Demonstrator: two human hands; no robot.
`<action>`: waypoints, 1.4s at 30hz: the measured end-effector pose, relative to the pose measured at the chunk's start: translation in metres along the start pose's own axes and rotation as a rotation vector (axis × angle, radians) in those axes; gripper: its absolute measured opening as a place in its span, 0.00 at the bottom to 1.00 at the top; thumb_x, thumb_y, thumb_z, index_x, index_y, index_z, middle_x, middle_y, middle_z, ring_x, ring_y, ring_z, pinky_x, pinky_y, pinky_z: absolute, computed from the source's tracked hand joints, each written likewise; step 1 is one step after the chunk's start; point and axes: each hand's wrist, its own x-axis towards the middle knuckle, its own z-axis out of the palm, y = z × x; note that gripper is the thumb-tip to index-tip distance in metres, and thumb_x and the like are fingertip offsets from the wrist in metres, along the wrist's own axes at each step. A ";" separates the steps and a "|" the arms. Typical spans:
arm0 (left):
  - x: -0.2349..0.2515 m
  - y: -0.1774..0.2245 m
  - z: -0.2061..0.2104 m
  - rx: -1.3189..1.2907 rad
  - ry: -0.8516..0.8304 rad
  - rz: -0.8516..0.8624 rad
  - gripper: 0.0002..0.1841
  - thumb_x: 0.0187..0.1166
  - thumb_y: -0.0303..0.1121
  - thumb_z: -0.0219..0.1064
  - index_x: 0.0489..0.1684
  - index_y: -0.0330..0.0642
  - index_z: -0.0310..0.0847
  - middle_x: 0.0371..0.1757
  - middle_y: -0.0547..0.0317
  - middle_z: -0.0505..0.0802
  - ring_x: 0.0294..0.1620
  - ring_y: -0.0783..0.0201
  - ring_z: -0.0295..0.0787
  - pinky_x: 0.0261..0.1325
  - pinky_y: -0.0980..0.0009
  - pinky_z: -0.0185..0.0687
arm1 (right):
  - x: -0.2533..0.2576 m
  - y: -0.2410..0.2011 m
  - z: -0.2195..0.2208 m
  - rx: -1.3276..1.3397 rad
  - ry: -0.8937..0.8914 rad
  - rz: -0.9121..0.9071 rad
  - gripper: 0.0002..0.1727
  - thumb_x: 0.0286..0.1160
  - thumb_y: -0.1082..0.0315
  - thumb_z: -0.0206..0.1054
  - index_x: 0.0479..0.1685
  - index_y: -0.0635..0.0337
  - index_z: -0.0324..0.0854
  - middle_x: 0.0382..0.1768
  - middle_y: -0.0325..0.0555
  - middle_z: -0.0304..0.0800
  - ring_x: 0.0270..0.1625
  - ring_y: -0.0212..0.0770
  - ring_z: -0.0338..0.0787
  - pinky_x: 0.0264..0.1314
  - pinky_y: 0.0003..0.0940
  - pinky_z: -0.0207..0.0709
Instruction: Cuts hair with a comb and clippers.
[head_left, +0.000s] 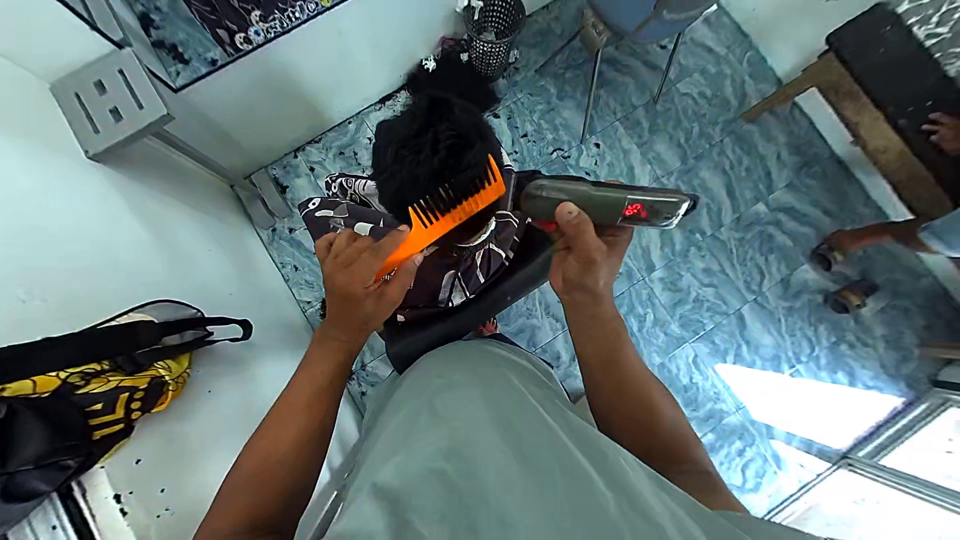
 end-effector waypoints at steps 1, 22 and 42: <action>0.003 0.000 0.000 0.007 0.020 0.011 0.17 0.75 0.41 0.77 0.58 0.46 0.93 0.33 0.52 0.92 0.41 0.54 0.83 0.64 0.51 0.66 | 0.004 -0.001 0.006 -0.020 -0.008 -0.012 0.26 0.63 0.78 0.80 0.60 0.60 0.75 0.48 0.52 0.92 0.50 0.52 0.95 0.53 0.56 0.92; -0.002 0.014 -0.006 0.062 -0.270 0.104 0.17 0.77 0.46 0.70 0.56 0.50 0.94 0.32 0.56 0.91 0.40 0.52 0.84 0.62 0.46 0.71 | -0.015 -0.011 0.036 -0.160 -0.295 -0.075 0.26 0.59 0.74 0.84 0.58 0.59 0.79 0.49 0.44 0.91 0.50 0.42 0.93 0.55 0.46 0.92; 0.010 0.014 -0.018 0.128 0.032 0.088 0.17 0.76 0.41 0.75 0.58 0.47 0.94 0.27 0.55 0.88 0.36 0.56 0.78 0.60 0.54 0.64 | 0.025 -0.005 0.041 -0.063 -0.098 -0.036 0.28 0.59 0.79 0.83 0.58 0.62 0.73 0.47 0.52 0.92 0.51 0.49 0.95 0.56 0.51 0.92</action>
